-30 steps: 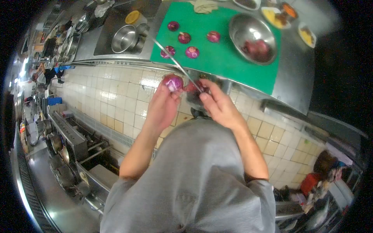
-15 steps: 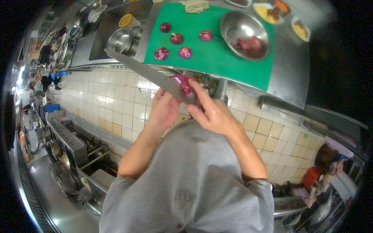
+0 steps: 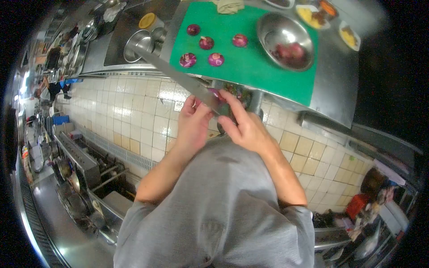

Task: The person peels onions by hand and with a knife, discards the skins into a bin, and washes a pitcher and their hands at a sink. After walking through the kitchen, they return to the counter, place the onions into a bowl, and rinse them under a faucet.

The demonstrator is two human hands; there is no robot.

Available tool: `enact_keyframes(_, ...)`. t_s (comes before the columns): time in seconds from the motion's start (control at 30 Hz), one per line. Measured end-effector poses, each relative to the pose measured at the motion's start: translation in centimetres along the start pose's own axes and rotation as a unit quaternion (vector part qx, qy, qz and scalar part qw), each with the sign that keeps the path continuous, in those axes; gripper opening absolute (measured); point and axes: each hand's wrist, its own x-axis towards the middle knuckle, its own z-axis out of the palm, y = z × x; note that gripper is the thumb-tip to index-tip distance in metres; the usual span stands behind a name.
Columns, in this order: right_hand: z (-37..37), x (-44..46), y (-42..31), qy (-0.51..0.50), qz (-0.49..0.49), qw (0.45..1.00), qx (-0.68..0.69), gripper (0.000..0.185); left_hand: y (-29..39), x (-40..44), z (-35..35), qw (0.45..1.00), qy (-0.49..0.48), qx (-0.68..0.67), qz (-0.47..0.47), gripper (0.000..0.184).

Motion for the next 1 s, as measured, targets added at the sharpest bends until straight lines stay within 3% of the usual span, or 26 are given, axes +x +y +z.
enact_keyframes(0.1, 0.1, 0.1, 0.1, -0.002, 0.035, 0.999, 0.007, 0.055, -0.3, -0.9, 0.5, 0.996, 0.020, 0.065, 0.059, 0.040)
enact_keyframes(0.2, 0.1, 0.7, 1.8, 0.040, 0.021, 0.998, 0.035, 0.050, 0.1, -1.4, 1.0, 0.987, -0.031, 0.126, 0.092, 0.042)
enact_keyframes(0.23, 0.0, 0.7, 2.0, 0.054, 0.016, 0.997, 0.044, 0.048, 0.4, -1.2, 0.9, 0.993, -0.048, 0.084, 0.069, 0.044)
enact_keyframes(0.27, -0.4, 0.6, 1.7, 0.027, 0.097, 0.985, 0.141, 0.046, 0.7, -0.9, 0.8, 0.996, -0.066, 0.041, 0.048, 0.046)
enact_keyframes(0.3, -0.5, 0.6, 1.5, 0.015, 0.129, 0.977, 0.171, 0.046, 1.1, -0.8, 0.6, 0.996, -0.065, 0.041, 0.051, 0.046)
enact_keyframes(0.37, -0.7, 0.5, 1.0, -0.003, 0.194, 0.954, 0.229, 0.045, 1.8, -0.6, 0.1, 0.996, -0.058, -0.054, -0.036, 0.046)
enact_keyframes(0.5, -0.7, 0.4, 0.4, -0.007, 0.061, 0.996, 0.067, 0.049, 1.8, 0.1, -0.1, 0.998, -0.049, -0.035, -0.028, 0.045)
enact_keyframes(0.57, -0.8, 0.3, -0.2, -0.025, 0.030, 0.999, 0.023, 0.051, 1.5, 0.3, 0.2, 0.998, -0.042, 0.032, 0.045, 0.044)
enact_keyframes(0.63, -0.7, 0.2, -0.6, -0.036, 0.004, 0.999, 0.004, 0.057, 1.5, 0.5, -0.2, 0.996, -0.041, 0.068, 0.048, 0.043)
enact_keyframes(0.77, -1.3, 0.1, -1.7, -0.076, 0.054, 0.995, -0.021, 0.060, 2.0, 0.5, -0.5, 0.988, -0.044, 0.137, 0.057, 0.038)
enact_keyframes(1.0, -0.7, 0.1, -1.2, -0.047, 0.003, 0.998, -0.051, 0.059, 4.0, 0.0, -0.8, 0.972, -0.076, 0.217, 0.040, 0.038)
